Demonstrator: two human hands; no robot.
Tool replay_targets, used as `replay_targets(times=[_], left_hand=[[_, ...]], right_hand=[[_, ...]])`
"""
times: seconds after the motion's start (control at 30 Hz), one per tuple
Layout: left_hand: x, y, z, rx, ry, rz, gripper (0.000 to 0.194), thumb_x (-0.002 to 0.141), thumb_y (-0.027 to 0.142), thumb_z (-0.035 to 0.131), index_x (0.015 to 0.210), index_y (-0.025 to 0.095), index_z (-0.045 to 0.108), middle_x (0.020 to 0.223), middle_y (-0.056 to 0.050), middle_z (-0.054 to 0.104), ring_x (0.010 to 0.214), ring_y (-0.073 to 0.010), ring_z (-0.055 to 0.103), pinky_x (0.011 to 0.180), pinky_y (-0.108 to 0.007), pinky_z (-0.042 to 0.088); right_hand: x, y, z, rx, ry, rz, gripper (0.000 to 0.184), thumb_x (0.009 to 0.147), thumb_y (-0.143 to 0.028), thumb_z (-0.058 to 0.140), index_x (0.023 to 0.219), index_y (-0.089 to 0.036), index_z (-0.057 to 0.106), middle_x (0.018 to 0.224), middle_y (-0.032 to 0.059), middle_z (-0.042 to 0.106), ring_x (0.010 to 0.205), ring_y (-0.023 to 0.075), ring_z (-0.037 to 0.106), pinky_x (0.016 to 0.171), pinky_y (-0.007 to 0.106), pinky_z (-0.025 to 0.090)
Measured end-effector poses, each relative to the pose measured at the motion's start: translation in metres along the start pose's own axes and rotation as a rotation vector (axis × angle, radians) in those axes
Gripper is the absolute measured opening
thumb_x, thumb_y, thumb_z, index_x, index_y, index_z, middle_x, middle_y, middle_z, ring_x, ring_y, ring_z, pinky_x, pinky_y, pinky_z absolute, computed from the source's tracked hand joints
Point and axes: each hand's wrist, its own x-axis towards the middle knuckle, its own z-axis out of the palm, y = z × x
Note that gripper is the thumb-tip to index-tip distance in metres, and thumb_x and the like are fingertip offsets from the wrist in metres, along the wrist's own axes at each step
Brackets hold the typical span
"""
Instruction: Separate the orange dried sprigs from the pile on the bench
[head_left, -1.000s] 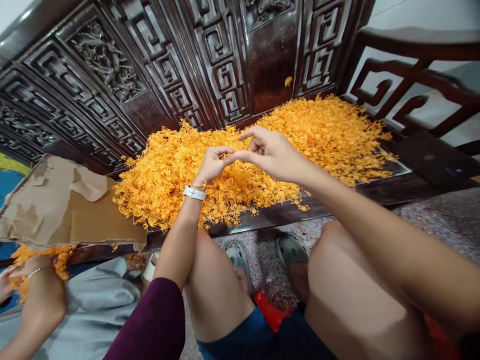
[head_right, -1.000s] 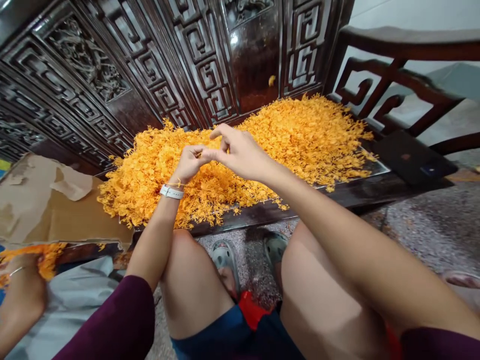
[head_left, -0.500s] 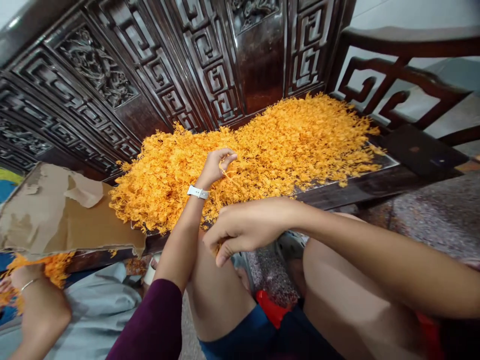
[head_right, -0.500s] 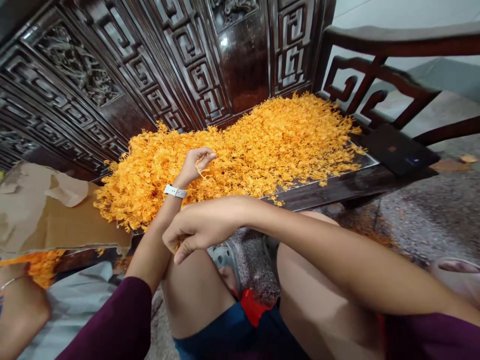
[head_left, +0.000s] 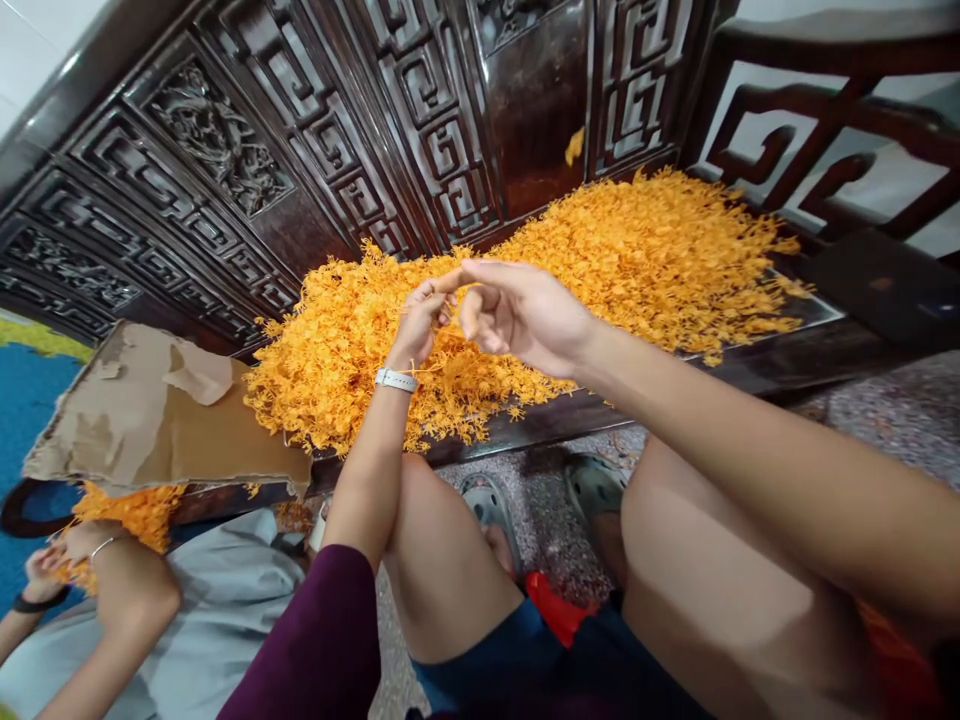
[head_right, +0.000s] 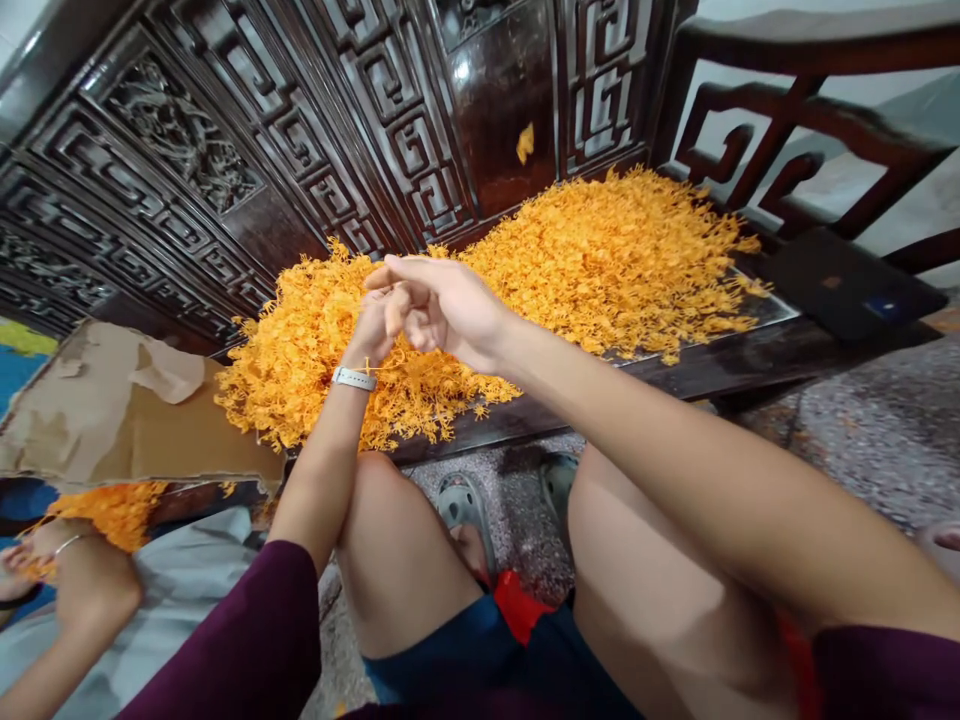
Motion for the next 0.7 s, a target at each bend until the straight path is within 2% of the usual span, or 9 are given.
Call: replay_targets(times=[0.07, 0.13, 0.2, 0.27, 0.37, 0.43, 0.5, 0.6, 0.7], left_hand=[[-0.003, 0.013, 0.001, -0.152, -0.049, -0.001, 0.036, 0.086, 0.059, 0.078, 0.096, 0.025, 0.070, 0.093, -0.003, 0.066, 0.060, -0.0085, 0.051, 0.054, -0.026, 0.041], [-0.008, 0.029, 0.004, -0.190, -0.061, 0.017, 0.044, 0.091, 0.067, 0.070, 0.109, 0.027, 0.070, 0.106, -0.006, 0.068, 0.065, -0.0102, 0.056, 0.056, -0.028, 0.042], [-0.015, 0.042, 0.008, -0.125, -0.043, 0.033, 0.053, 0.094, 0.074, 0.062, 0.122, 0.029, 0.068, 0.115, -0.009, 0.067, 0.076, -0.0144, 0.063, 0.061, -0.031, 0.047], [-0.020, 0.050, 0.013, -0.074, -0.024, 0.046, 0.056, 0.094, 0.073, 0.064, 0.131, 0.031, 0.065, 0.121, -0.010, 0.066, 0.085, -0.0178, 0.066, 0.066, -0.033, 0.049], [-0.024, 0.056, 0.017, -0.186, -0.028, 0.051, 0.046, 0.095, 0.055, 0.073, 0.134, 0.032, 0.063, 0.124, -0.008, 0.064, 0.079, -0.0131, 0.062, 0.065, -0.029, 0.047], [-0.025, 0.059, 0.018, -0.363, -0.036, 0.031, 0.032, 0.099, 0.038, 0.070, 0.129, 0.030, 0.065, 0.120, -0.006, 0.064, 0.066, -0.0069, 0.052, 0.057, -0.023, 0.042], [-0.025, 0.063, 0.020, -0.546, -0.045, 0.003, 0.018, 0.104, 0.028, 0.059, 0.120, 0.025, 0.066, 0.106, -0.003, 0.063, 0.057, -0.0041, 0.042, 0.049, -0.018, 0.035], [-0.026, 0.068, 0.028, -0.666, -0.027, -0.039, 0.024, 0.112, 0.027, 0.042, 0.108, 0.022, 0.065, 0.079, 0.001, 0.050, 0.049, -0.0040, 0.035, 0.042, -0.014, 0.027], [-0.026, 0.070, 0.038, -0.599, 0.008, -0.066, 0.026, 0.114, 0.032, 0.043, 0.104, 0.022, 0.065, 0.066, 0.005, 0.041, 0.043, -0.0043, 0.025, 0.039, -0.016, 0.023]], right_hand=[[0.004, 0.002, -0.008, -0.134, 0.114, -0.040, 0.029, 0.099, -0.049, 0.065, 0.098, -0.020, 0.059, 0.071, 0.0004, 0.062, 0.052, 0.0109, 0.044, 0.048, 0.028, 0.029], [0.007, 0.004, -0.019, -0.334, 0.201, -0.070, 0.030, 0.094, -0.046, 0.075, 0.099, -0.022, 0.058, 0.073, -0.0004, 0.059, 0.057, 0.0123, 0.044, 0.053, 0.029, 0.030], [0.010, 0.006, -0.028, -0.580, 0.191, -0.078, 0.038, 0.085, -0.045, 0.086, 0.101, -0.021, 0.061, 0.072, -0.0013, 0.055, 0.063, 0.0139, 0.044, 0.057, 0.030, 0.030], [0.012, 0.010, -0.034, -0.772, 0.133, -0.084, 0.040, 0.079, -0.041, 0.092, 0.097, -0.020, 0.064, 0.072, -0.0012, 0.053, 0.068, 0.0152, 0.045, 0.061, 0.031, 0.031], [0.016, 0.015, -0.041, -0.808, 0.108, -0.134, 0.032, 0.082, -0.038, 0.088, 0.081, -0.019, 0.062, 0.073, 0.0005, 0.055, 0.071, 0.0157, 0.047, 0.065, 0.032, 0.033], [0.020, 0.018, -0.045, -0.735, 0.149, -0.199, 0.031, 0.085, -0.038, 0.085, 0.079, -0.019, 0.060, 0.076, 0.0013, 0.058, 0.074, 0.0161, 0.048, 0.066, 0.032, 0.036], [0.023, 0.022, -0.048, -0.682, 0.181, -0.224, 0.031, 0.084, -0.040, 0.086, 0.087, -0.020, 0.063, 0.081, 0.0018, 0.061, 0.076, 0.0165, 0.049, 0.066, 0.032, 0.038], [0.025, 0.029, -0.050, -0.680, 0.079, -0.161, 0.029, 0.085, -0.039, 0.086, 0.089, -0.020, 0.064, 0.078, 0.0007, 0.060, 0.072, 0.0154, 0.048, 0.062, 0.031, 0.035], [0.026, 0.033, -0.047, -0.674, 0.003, -0.187, 0.028, 0.092, -0.034, 0.078, 0.077, -0.020, 0.059, 0.069, -0.0019, 0.053, 0.067, 0.0133, 0.043, 0.061, 0.031, 0.032]])
